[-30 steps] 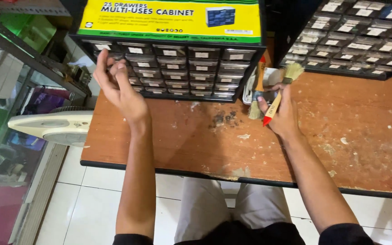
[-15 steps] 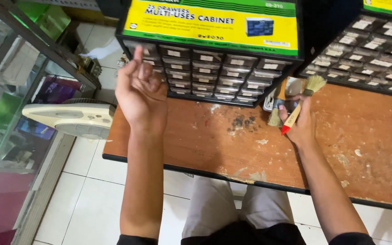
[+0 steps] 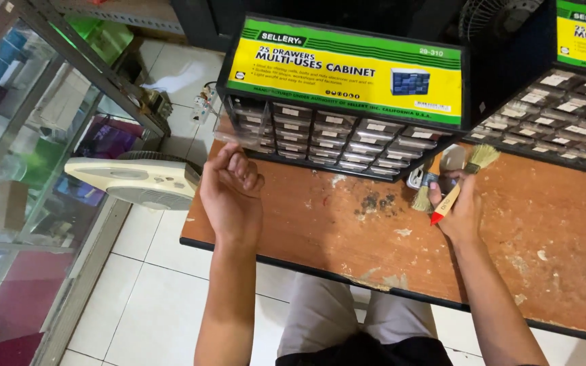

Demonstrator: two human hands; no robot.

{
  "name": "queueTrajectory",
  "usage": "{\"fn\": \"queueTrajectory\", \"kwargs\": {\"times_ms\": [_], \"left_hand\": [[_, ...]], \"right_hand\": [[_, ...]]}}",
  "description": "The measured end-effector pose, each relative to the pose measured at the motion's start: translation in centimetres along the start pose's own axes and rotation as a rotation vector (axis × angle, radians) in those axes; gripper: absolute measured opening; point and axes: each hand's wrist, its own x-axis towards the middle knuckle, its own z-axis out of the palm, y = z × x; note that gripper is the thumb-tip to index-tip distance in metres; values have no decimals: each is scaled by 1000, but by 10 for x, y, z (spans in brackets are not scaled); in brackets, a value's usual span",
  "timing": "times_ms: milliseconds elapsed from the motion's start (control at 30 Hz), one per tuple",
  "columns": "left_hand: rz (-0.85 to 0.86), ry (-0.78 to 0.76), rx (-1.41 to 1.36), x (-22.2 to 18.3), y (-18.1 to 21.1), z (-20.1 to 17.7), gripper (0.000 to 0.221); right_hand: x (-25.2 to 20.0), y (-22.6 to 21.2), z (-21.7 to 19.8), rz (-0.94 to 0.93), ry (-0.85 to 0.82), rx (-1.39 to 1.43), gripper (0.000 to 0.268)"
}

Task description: The person is sorting and cleaning small electronic components from a multi-drawer cabinet, placing them into a small tray after inspection.

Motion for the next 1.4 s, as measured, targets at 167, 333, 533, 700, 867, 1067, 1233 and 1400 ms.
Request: {"fn": "queueTrajectory", "kwargs": {"times_ms": [167,333,533,700,867,1067,1233,1400], "left_hand": [[99,15,119,-3,-6,6,24],[228,-39,320,-2,-11,25,55],[186,-172,95,8,-34,38,65],[174,-130,-18,3,-48,40,48],[245,-45,50,-19,-50,26,30],[252,13,133,-22,-47,22,27],[282,38,169,-23,-44,32,26],[311,-75,259,-13,-44,49,30]], "right_hand": [[0,1,0,1,12,-13,43],[0,3,1,-5,20,15,43],[0,5,2,-108,59,-13,40],[1,10,3,-135,47,2,41],[-1,15,3,-151,62,-2,40],[-2,15,5,-149,62,-12,40],[1,14,5,-154,64,-14,41],[-2,16,5,-126,51,-22,41]]}}
